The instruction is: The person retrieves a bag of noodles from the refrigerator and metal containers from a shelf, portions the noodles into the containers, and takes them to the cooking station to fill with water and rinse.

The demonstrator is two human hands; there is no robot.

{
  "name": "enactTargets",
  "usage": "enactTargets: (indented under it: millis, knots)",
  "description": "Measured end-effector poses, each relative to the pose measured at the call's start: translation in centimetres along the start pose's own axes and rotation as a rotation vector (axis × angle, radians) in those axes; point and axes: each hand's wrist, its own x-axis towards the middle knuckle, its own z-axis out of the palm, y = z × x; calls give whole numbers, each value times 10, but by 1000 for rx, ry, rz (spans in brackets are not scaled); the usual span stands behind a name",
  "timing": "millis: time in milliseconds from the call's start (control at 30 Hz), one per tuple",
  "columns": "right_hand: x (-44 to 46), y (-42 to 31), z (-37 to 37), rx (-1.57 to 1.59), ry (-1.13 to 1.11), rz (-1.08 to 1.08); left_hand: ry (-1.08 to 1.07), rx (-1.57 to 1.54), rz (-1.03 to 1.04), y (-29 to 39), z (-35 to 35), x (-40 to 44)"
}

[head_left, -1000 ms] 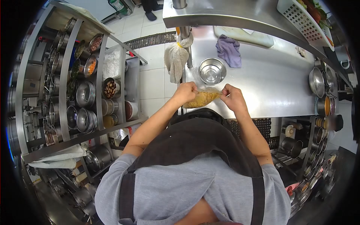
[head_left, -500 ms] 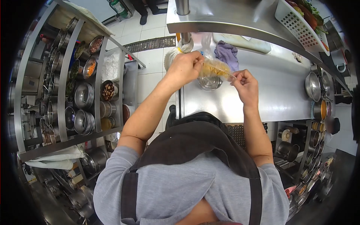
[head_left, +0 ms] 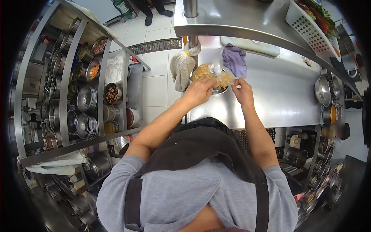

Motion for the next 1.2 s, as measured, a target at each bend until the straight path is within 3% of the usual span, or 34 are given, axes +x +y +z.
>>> enactTargets:
  millis: [33,100,133,200,233,300,333,433,533,667,733,767,833,867,900,933,967,1033,1100,1200]
  knots:
    - [0,2,0,73,37,-1,4,0,1,2,-2,-8]
    - [3,9,0,230,48,75,128,-134,-339,-4,-4,-25]
    - [4,12,0,391,53,154,127,-137,-336,-11,-7,-29]
    - [8,6,-2,414,38,224,-97,-459,-1113,-26,-10,-38]
    - [10,3,-1,438,19,294,-93,-459,-1118,-32,-4,-41]
    - [16,8,9,417,-24,295,61,-1038,-1248,-49,7,-41]
    - [19,12,13,397,-60,298,25,-1192,-1161,-57,9,-39]
    - [23,7,12,112,-49,94,111,-1270,-1110,-64,12,-27]
    - [17,-8,7,30,-8,69,216,-1317,-1060,-65,17,-24]
    - [21,24,20,-26,68,-160,225,-1230,-1121,-75,27,-26]
    - [17,29,26,81,36,-135,239,-1143,-1036,-70,28,-27]
    - [18,37,30,-143,52,-297,210,-1049,-1056,-47,16,-15]
    - [15,25,27,-317,-18,-311,178,-951,-957,-56,23,-19]
    - [12,22,26,-258,-20,-276,176,-903,-932,-47,20,-17]
    - [6,23,24,-240,19,-426,196,-910,-882,-51,24,-23]
    - [6,25,23,-191,-40,-365,210,-787,-761,-77,44,-38]
    - [-1,21,17,-203,14,-449,194,-671,-665,-61,34,-35]
    - [-6,26,19,-150,31,-378,222,-638,-557,-68,46,-37]
    - [-9,13,12,-106,-41,-262,207,-715,-717,-58,40,-39]
    - [-7,8,8,-64,24,-272,233,-815,-671,-43,29,-24]
